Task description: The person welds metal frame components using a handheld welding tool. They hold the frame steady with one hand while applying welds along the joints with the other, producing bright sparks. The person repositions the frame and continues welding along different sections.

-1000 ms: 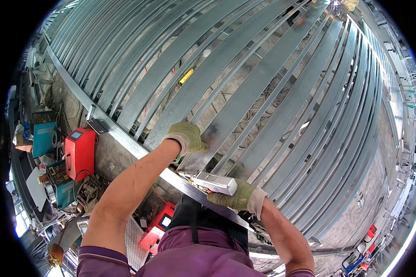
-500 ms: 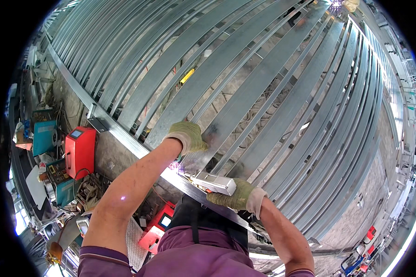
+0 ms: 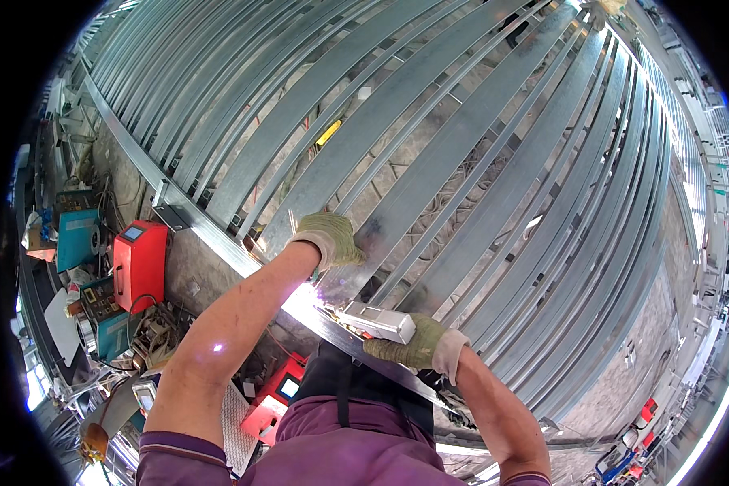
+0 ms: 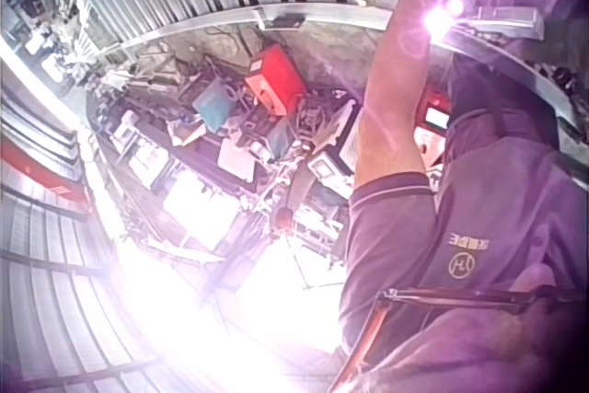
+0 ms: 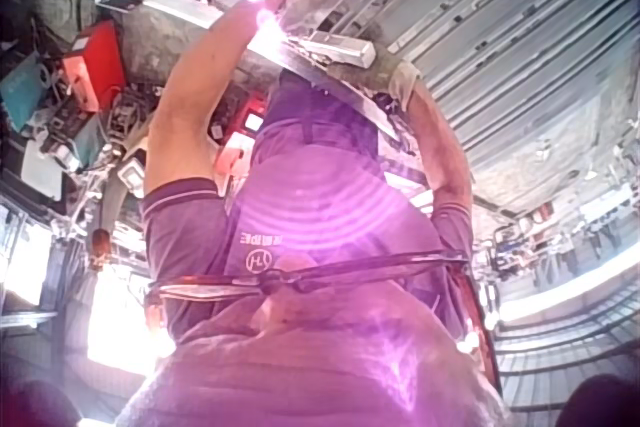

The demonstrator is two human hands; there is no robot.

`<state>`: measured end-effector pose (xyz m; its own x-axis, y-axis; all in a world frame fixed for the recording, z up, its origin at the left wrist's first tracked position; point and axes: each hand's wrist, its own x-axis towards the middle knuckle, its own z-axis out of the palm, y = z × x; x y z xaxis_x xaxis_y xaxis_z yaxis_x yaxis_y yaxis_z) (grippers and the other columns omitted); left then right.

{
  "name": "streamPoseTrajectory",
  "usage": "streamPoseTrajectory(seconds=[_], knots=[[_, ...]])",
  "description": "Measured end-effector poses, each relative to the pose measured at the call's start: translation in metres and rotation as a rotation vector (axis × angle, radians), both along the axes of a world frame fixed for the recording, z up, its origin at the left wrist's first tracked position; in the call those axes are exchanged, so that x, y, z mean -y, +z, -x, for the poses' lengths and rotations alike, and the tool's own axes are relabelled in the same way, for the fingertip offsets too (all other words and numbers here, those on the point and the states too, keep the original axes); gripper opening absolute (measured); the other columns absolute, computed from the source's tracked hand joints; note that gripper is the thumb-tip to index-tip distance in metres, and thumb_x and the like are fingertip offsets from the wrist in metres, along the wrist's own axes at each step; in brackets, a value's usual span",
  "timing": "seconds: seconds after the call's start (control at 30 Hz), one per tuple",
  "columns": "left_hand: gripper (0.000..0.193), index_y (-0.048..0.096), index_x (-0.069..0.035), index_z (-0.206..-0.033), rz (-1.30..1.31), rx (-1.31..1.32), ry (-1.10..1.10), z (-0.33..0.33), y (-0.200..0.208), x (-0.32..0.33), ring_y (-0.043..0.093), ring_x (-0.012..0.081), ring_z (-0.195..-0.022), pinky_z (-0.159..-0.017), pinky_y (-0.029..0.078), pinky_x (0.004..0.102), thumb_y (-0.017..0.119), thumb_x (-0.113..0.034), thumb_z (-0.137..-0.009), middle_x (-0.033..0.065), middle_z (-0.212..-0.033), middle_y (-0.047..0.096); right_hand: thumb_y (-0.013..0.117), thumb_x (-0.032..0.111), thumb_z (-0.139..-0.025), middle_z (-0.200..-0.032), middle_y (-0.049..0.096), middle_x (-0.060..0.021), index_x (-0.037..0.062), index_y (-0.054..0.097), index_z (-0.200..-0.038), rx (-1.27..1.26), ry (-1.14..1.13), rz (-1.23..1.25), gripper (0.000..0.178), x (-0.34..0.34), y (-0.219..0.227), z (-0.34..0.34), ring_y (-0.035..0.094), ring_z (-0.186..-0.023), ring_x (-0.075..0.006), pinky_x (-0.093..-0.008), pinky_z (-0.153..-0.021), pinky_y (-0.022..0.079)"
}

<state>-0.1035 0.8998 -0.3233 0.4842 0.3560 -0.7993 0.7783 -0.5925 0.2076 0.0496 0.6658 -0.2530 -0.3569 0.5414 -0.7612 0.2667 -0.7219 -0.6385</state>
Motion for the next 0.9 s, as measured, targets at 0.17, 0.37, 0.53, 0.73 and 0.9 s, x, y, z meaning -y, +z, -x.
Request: streamPoseTrajectory(seconds=[0.17, 0.37, 0.53, 0.73, 0.9], knots=[[0.07, 0.084, -0.005, -0.125, 0.006, -0.005, 0.007, 0.0, 0.003, 0.0, 0.078, 0.0371, -0.121, -0.106, 0.059, 0.0461, 0.074, -0.065, -0.09, 0.0192, -0.126, 0.082, 0.083, 0.058, -0.1, -0.133, 0.081, -0.0096, 0.0172, 0.07, -0.152, 0.005, 0.032, 0.057, 0.067, -0.004, 0.004, -0.002, 0.075, -0.12, -0.0235, -0.0365, -0.105, 0.058], [0.071, 0.084, -0.005, -0.126, 0.012, 0.004, -0.008, -0.001, 0.004, -0.001, 0.078, 0.0372, -0.119, -0.103, 0.06, 0.0476, 0.075, -0.065, -0.089, 0.0199, -0.127, 0.082, 0.083, 0.061, -0.099, -0.133, 0.081, -0.0106, 0.0174, 0.069, -0.152, 0.031, 0.049, 0.02, 0.071, 0.004, -0.004, -0.005, 0.076, -0.12, -0.0246, -0.0368, -0.104, 0.059], [0.07, 0.084, -0.005, -0.125, 0.012, 0.007, -0.001, 0.001, 0.004, -0.001, 0.078, 0.0371, -0.119, -0.102, 0.061, 0.048, 0.076, -0.065, -0.089, 0.0202, -0.125, 0.082, 0.083, 0.062, -0.098, -0.132, 0.082, -0.0113, 0.0173, 0.069, -0.152, 0.05, 0.046, 0.01, 0.071, 0.003, 0.0, -0.004, 0.076, -0.119, -0.0249, -0.0366, -0.103, 0.059], [0.069, 0.084, -0.005, -0.125, 0.004, -0.028, 0.011, -0.002, 0.004, -0.001, 0.079, 0.0377, -0.117, -0.102, 0.061, 0.0478, 0.074, -0.064, -0.09, 0.0208, -0.124, 0.082, 0.082, 0.063, -0.099, -0.131, 0.082, -0.0112, 0.0175, 0.069, -0.153, 0.027, 0.026, -0.066, 0.071, 0.017, -0.018, -0.005, 0.076, -0.118, -0.0255, -0.0371, -0.102, 0.059], [0.063, 0.084, -0.01, -0.128, 0.011, -0.031, 0.002, -0.003, 0.009, -0.002, 0.078, 0.0369, -0.12, -0.103, 0.062, 0.0494, 0.074, -0.061, -0.093, 0.0181, -0.128, 0.082, 0.081, 0.063, -0.1, -0.13, 0.082, -0.0108, 0.0192, 0.068, -0.154, 0.035, 0.037, -0.014, 0.071, 0.01, -0.004, -0.007, 0.076, -0.117, -0.0257, -0.0371, -0.102, 0.058]])
